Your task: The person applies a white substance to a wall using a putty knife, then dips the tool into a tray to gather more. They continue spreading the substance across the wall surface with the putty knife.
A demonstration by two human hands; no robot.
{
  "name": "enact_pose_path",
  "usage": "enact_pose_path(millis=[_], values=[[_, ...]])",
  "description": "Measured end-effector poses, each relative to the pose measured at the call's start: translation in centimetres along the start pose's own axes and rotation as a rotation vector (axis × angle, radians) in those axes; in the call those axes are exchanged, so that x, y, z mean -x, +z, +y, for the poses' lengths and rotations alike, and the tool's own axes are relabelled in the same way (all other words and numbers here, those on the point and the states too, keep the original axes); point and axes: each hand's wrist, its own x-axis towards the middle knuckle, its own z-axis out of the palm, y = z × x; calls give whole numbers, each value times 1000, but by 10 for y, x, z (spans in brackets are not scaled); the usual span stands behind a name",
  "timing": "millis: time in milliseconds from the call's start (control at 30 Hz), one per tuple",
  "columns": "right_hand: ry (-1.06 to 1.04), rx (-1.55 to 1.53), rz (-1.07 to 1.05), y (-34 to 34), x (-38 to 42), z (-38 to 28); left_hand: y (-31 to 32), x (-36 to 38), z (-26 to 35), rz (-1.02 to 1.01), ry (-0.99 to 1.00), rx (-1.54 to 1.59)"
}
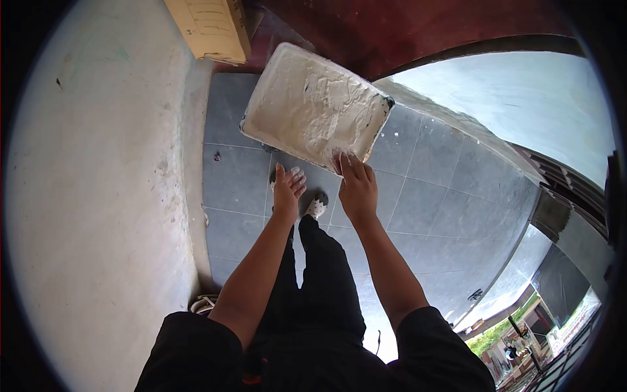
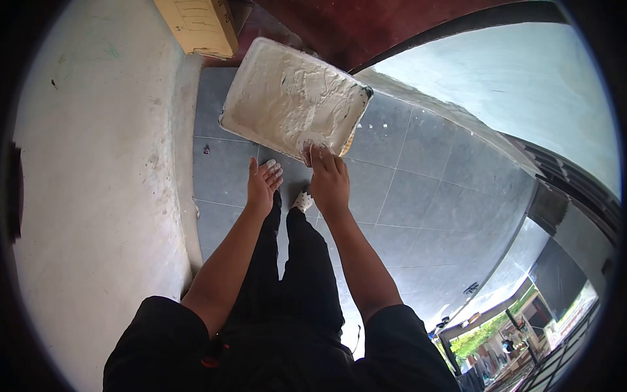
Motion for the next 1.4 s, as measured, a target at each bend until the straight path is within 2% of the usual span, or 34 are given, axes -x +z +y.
enact_pose_path(millis=[67,100,200,367,467,600,767,1133,1233,1333,1400], values=[[-88,119,81,30,10,7,-2,-16,-15,-67,-9,32],[-83,120,73,45,13,11,-2,-22,-21,-139,0,61],[-81,152,124,77,19,19,2,-27,-32,-163,32,106],[-83,175,115,91,31,20,1,-31,-33,-185,132,150],[-86,162,106,94,33,19,1,-37,-31,-189,121,161],[-53,138,38,89,34,17,1,-34,-23,-201,93,180],[-39,123,54,84,43,12,-3,-34,-20,-241,65,203],[-5,50,-79,31,56,-1,-6,-33,-20,-310,54,230],[59,-50,-137,6,50,3,-7,-33,-19,-321,54,217],[322,-243,-101,-16,39,11,-5,-32,-17,-323,49,210],[326,-266,-78,-20,32,22,-6,-32,-17,-316,43,203]])
